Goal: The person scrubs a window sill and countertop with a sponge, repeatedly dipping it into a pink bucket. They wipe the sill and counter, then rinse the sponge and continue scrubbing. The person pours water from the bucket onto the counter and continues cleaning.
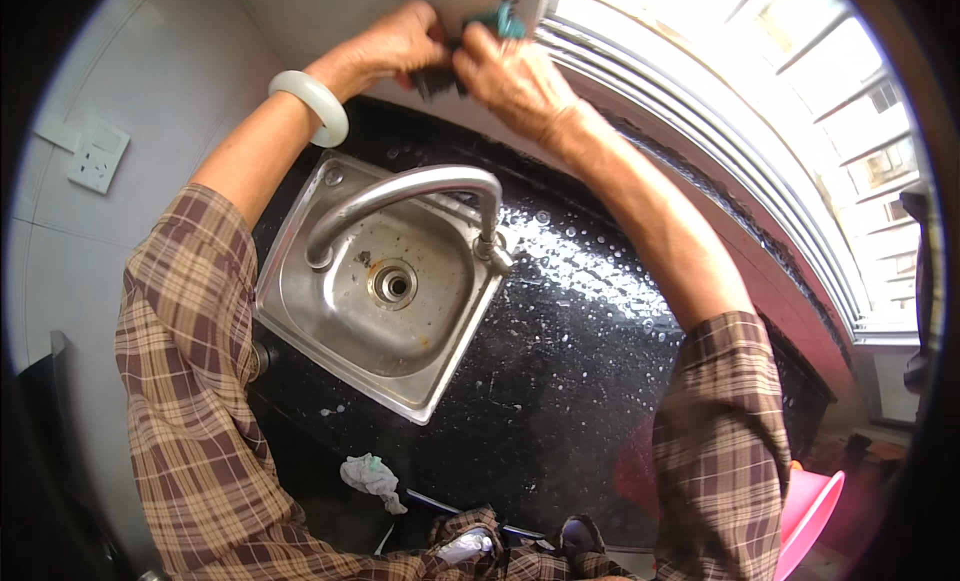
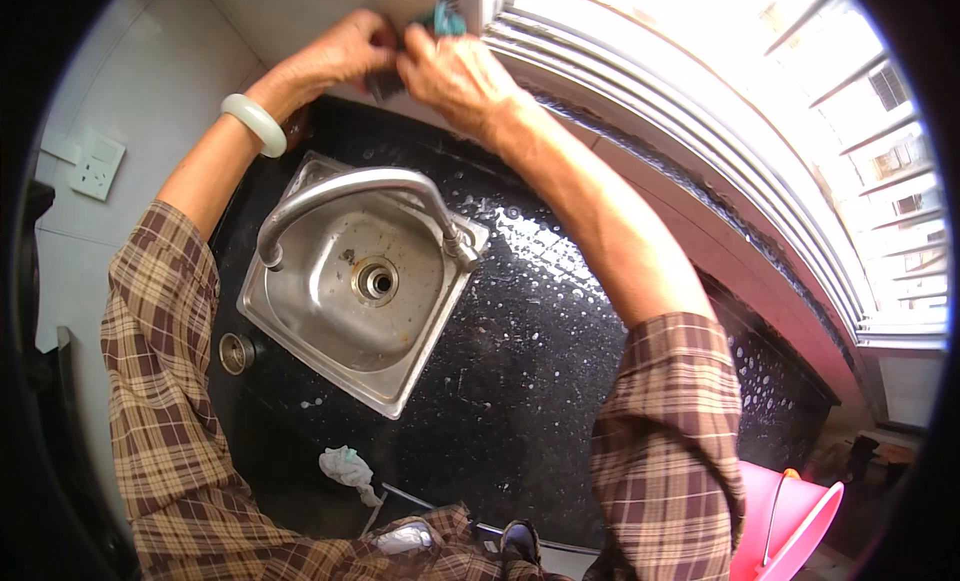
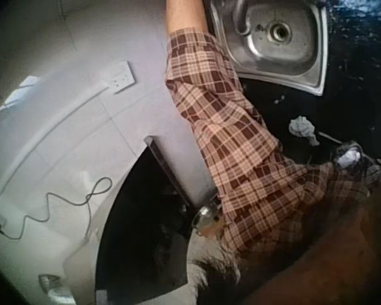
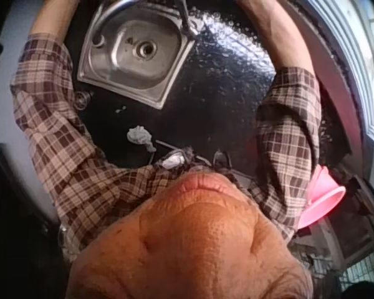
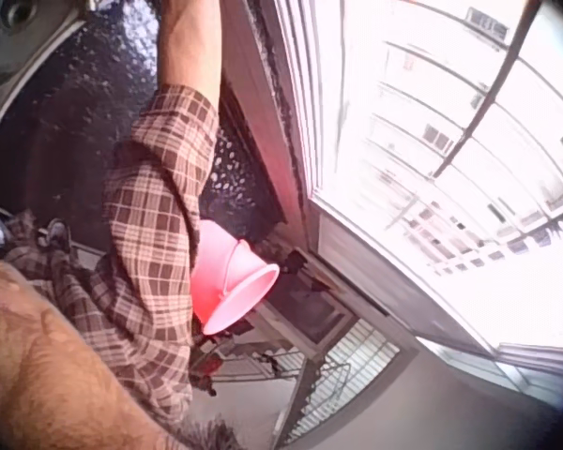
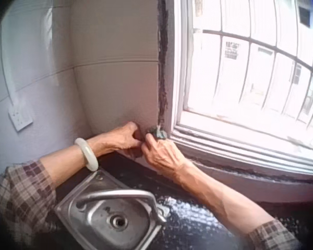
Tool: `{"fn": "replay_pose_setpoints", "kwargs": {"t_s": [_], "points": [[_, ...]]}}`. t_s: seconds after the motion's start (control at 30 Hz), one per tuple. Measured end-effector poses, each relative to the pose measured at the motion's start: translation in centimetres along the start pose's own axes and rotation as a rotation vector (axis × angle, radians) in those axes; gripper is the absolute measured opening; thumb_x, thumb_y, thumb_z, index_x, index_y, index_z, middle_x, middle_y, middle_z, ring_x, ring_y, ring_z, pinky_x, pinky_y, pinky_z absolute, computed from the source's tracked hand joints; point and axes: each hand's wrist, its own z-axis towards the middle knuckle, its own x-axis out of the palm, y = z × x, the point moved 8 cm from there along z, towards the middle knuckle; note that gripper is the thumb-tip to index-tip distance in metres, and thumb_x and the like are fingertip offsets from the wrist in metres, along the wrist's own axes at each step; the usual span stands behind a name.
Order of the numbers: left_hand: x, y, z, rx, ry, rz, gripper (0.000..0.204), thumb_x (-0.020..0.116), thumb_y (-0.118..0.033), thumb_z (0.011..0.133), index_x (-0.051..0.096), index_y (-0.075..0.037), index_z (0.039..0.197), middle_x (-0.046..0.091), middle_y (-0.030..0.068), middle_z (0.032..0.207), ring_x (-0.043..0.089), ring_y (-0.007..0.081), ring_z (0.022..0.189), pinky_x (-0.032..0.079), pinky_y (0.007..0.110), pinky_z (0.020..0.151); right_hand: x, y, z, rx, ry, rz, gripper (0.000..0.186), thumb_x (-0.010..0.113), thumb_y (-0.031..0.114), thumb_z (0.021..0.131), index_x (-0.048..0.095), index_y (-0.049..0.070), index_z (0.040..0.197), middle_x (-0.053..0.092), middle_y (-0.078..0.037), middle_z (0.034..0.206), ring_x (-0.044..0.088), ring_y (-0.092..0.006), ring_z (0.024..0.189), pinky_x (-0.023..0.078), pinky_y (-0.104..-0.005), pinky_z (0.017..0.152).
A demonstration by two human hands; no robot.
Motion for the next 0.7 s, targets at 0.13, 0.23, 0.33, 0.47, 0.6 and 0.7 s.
{"fn": "replay_pose_setpoints", "kwargs": {"t_s": [0.13,0.23,0.33,0.47,0.6,0.7], "points": [[4.9,-4.2,-0.9,-0.063,0.350,0.391,0.027,0.079,-0.012,0.081,0.069,0.005,0.099,0.069,0.0137,0.084,0.070,0.0234,0.076,0.060,0.035,0.062,-0.5,-0.1,-3.7,0.002,-0.123,0.055,0.018,0.067,0.004,0.083,0.063,0.001,0.099,0.059,-0.013,0.101,0.067,-0.0279,0.091,0.060,-0.0368,0.074],[6.6,-8.6,-1.8,0.142,0.404,0.775,0.036,0.082,-0.019,0.079,0.069,0.006,0.102,0.071,0.0183,0.091,0.071,0.0292,0.086,0.060,0.039,0.076,0.5,-0.8,-5.9,0.048,-0.038,0.010,0.018,0.066,0.004,0.083,0.064,0.000,0.101,0.061,-0.014,0.102,0.066,-0.0282,0.096,0.059,-0.0374,0.077],[9.2,-11.9,-3.8,0.376,0.426,0.831,0.040,0.082,-0.026,0.081,0.070,0.003,0.105,0.073,0.0223,0.102,0.072,0.0369,0.099,0.058,0.043,0.085,0.3,-1.3,-8.8,0.092,0.018,-0.014,0.017,0.063,0.004,0.084,0.064,-0.001,0.101,0.061,-0.016,0.098,0.066,-0.0296,0.096,0.059,-0.0390,0.078],[14.0,-13.3,-8.1,0.425,0.287,0.825,0.041,0.084,-0.032,0.081,0.072,0.000,0.105,0.072,0.0232,0.104,0.071,0.0388,0.103,0.059,0.046,0.089,-3.3,-1.9,-13.4,0.122,-0.017,-0.038,0.015,0.067,0.010,0.081,0.065,0.000,0.093,0.061,-0.012,0.093,0.065,-0.0266,0.092,0.058,-0.0360,0.077],[16.9,-13.8,-10.8,0.436,0.114,0.886,0.062,0.090,-0.032,0.075,0.064,0.008,0.114,0.063,0.0252,0.114,0.064,0.0405,0.108,0.055,0.049,0.095,-6.8,-3.3,-15.3,0.186,-0.016,0.112,0.019,0.066,0.008,0.083,0.064,0.002,0.101,0.060,-0.013,0.100,0.063,-0.0303,0.097,0.057,-0.0393,0.080],[15.0,-14.3,-9.2,0.423,-0.270,0.885,0.079,0.088,-0.024,0.075,0.048,0.022,0.125,0.056,0.0282,0.118,0.060,0.0413,0.105,0.053,0.049,0.097,-7.8,-4.2,-12.9,0.205,-0.163,0.294,0.025,0.065,0.004,0.083,0.063,0.003,0.108,0.061,-0.014,0.104,0.064,-0.0355,0.098,0.056,-0.0431,0.081]]}}
